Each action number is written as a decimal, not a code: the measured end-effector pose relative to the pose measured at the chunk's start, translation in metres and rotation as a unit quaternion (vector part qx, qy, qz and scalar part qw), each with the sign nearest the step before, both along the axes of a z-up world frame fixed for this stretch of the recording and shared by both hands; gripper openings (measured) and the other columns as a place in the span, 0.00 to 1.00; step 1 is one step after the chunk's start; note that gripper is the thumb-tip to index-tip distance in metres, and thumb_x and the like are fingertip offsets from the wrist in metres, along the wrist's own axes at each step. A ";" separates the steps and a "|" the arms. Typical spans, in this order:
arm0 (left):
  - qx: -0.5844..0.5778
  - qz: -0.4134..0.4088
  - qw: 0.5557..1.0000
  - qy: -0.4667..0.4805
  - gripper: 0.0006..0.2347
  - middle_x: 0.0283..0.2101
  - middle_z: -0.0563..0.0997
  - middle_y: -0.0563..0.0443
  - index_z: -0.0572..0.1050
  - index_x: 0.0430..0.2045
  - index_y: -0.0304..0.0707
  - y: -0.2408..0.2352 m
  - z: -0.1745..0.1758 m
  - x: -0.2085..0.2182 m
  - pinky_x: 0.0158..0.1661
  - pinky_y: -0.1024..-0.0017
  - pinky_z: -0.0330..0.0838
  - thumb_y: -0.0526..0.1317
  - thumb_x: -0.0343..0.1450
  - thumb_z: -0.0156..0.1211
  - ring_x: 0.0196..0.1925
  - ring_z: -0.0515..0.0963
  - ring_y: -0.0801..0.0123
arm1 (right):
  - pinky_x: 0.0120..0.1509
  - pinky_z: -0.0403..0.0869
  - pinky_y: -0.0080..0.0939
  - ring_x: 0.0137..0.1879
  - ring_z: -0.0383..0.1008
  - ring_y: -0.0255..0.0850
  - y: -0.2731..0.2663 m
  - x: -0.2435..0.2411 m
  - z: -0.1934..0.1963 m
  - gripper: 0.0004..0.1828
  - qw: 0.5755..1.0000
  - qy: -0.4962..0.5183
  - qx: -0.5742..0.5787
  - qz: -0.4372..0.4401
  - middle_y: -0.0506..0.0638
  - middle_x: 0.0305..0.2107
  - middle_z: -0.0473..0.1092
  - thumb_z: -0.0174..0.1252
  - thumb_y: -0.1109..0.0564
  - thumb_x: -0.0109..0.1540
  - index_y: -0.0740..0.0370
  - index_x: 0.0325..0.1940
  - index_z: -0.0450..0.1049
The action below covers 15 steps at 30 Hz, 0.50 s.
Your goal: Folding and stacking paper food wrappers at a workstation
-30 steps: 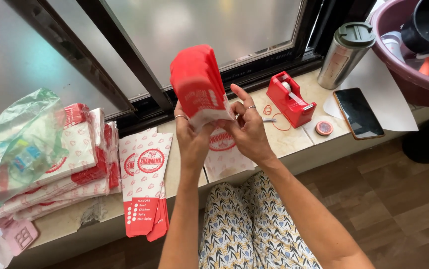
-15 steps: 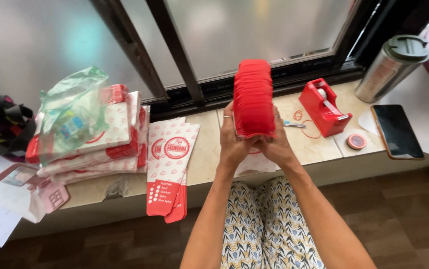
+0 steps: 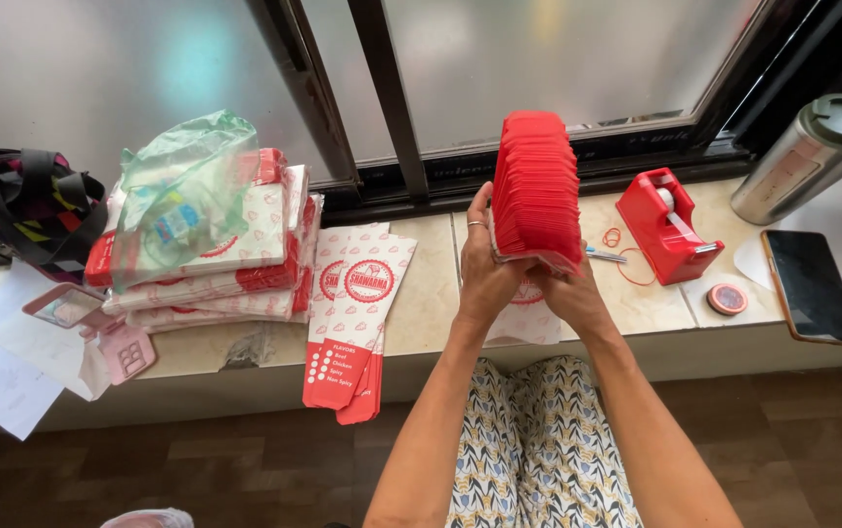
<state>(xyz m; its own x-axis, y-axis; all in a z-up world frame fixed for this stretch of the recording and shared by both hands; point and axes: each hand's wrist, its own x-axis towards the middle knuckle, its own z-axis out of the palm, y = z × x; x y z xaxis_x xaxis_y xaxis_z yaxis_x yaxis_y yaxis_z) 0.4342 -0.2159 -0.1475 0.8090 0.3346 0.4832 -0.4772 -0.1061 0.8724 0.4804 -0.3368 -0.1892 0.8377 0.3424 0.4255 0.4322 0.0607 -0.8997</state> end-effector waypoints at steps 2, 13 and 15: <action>-0.011 -0.007 1.000 0.007 0.38 0.55 0.77 0.34 0.54 0.72 0.37 0.001 -0.010 0.000 0.65 0.47 0.64 0.31 0.65 0.68 0.57 0.78 0.46 | 0.66 0.66 0.57 0.49 0.77 0.47 0.002 0.006 -0.006 0.22 1.000 -0.013 0.011 -0.003 0.53 0.39 0.76 0.67 0.68 0.55 0.57 0.52 0.75; -0.087 -0.192 0.974 0.083 0.21 0.42 0.84 0.43 0.78 0.50 0.34 0.026 0.031 -0.032 0.51 0.63 0.78 0.33 0.62 0.77 0.44 0.84 0.62 | 0.53 0.75 0.41 0.42 0.80 0.41 -0.013 -0.057 0.076 0.25 0.973 0.156 0.171 0.008 0.54 0.39 0.79 0.69 0.74 0.51 0.61 0.50 0.79; -0.127 -0.179 0.973 0.074 0.16 0.35 0.85 0.42 0.80 0.47 0.37 0.023 0.039 -0.041 0.42 0.67 0.82 0.33 0.65 0.75 0.35 0.87 0.63 | 0.48 0.73 0.39 0.40 0.79 0.41 -0.014 -0.063 0.078 0.28 0.968 0.193 0.162 0.014 0.55 0.38 0.79 0.69 0.75 0.50 0.61 0.53 0.79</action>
